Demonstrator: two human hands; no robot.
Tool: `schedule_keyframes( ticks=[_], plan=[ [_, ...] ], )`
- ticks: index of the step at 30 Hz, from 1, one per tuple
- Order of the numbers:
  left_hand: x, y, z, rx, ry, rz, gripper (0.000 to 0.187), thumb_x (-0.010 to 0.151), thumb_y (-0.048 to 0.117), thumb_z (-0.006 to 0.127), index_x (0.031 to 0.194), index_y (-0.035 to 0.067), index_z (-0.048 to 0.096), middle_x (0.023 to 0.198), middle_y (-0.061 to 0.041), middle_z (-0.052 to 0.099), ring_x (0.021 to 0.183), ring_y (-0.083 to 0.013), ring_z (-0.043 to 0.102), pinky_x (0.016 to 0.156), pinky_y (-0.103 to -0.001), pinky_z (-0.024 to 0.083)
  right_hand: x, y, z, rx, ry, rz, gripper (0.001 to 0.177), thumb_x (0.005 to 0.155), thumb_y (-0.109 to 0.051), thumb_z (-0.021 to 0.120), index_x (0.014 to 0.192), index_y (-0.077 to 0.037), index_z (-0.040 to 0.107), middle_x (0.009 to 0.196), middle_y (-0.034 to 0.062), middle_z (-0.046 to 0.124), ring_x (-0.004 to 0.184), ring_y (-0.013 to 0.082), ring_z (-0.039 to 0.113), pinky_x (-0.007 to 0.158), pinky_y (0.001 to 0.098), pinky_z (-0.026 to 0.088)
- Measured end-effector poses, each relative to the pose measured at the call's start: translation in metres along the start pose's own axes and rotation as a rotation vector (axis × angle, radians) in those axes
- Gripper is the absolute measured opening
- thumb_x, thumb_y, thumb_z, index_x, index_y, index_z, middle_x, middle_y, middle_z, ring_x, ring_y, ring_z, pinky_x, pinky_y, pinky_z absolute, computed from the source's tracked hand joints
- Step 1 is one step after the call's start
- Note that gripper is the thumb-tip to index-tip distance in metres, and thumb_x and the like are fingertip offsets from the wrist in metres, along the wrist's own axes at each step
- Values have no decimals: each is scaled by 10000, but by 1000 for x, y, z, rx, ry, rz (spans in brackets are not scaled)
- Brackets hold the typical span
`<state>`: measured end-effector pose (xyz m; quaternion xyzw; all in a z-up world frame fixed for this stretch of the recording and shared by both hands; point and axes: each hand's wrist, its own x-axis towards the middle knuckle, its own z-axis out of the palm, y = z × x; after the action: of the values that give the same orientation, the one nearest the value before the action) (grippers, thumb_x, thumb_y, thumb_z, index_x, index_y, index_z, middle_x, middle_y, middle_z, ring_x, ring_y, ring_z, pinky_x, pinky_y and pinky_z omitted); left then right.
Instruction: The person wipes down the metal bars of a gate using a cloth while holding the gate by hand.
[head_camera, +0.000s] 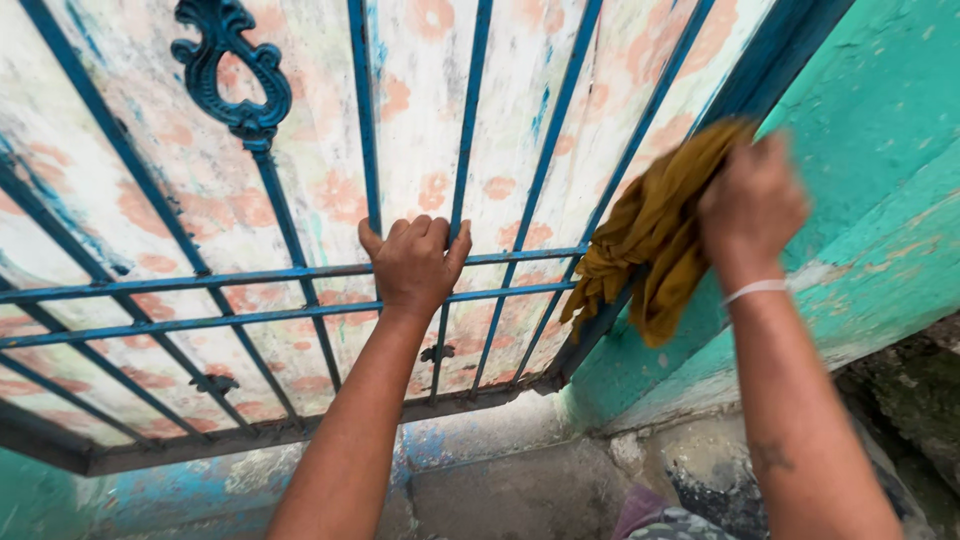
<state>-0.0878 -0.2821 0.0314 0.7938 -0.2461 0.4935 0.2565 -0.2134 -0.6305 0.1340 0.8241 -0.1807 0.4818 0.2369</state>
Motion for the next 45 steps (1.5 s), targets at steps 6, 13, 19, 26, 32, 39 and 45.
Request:
schedule_keyframes(
  ticks=[6, 13, 19, 26, 32, 39, 45],
  plan=[
    [0, -2, 7, 46, -19, 0, 371, 995, 399, 696, 702, 173, 662, 711, 24, 629, 721, -197, 613, 1036, -651, 299, 99, 42, 3, 0, 306, 33, 350, 982, -39, 733, 1313, -51, 621, 1399, 125, 593, 1095, 353, 660, 910, 464, 550],
    [-1, -2, 8, 79, -16, 12, 374, 1000, 403, 694, 701, 179, 662, 702, 27, 624, 715, -191, 612, 1022, -653, 304, 41, -54, -17, 128, 156, 15, 479, 792, -80, 823, 1200, -5, 584, 1261, 210, 524, 1099, 434, 593, 797, 499, 517],
    [-1, 0, 6, 48, -27, 0, 380, 1011, 401, 695, 706, 177, 660, 707, 35, 625, 730, -185, 621, 1040, -653, 305, -38, -69, -2, 361, -144, 163, 485, 841, -90, 770, 1287, -7, 597, 1189, 250, 568, 942, 456, 634, 707, 548, 506],
    [-2, 0, 5, 65, -37, -2, 374, 1007, 401, 685, 705, 181, 660, 706, 38, 628, 730, -180, 624, 1032, -658, 302, -136, -95, 28, 478, -58, -1, 538, 791, -124, 677, 1266, 104, 569, 1351, 299, 555, 1326, 490, 525, 1167, 571, 413],
    [-1, 1, 3, 93, -52, 12, 390, 1026, 412, 674, 726, 163, 665, 730, 10, 627, 733, -211, 616, 1030, -650, 298, -137, -120, 48, 426, -146, -84, 583, 768, -308, 739, 1127, 112, 554, 1479, 345, 399, 1399, 507, 354, 1075, 699, 321],
    [-2, 3, 6, 37, -57, -27, 385, 1023, 394, 670, 720, 156, 674, 719, 14, 624, 720, -214, 614, 1033, -682, 286, -91, -107, 27, 411, -229, -114, 715, 698, -453, 806, 1077, 93, 542, 1266, 298, 473, 1195, 476, 427, 983, 631, 340],
    [-4, 2, 7, 44, -64, -29, 378, 1024, 392, 670, 728, 158, 681, 733, 12, 639, 746, -218, 627, 1038, -691, 272, -82, -104, -2, 489, -290, -83, 563, 696, -302, 848, 1065, 20, 570, 1130, 182, 521, 1121, 398, 477, 922, 559, 378]
  ],
)
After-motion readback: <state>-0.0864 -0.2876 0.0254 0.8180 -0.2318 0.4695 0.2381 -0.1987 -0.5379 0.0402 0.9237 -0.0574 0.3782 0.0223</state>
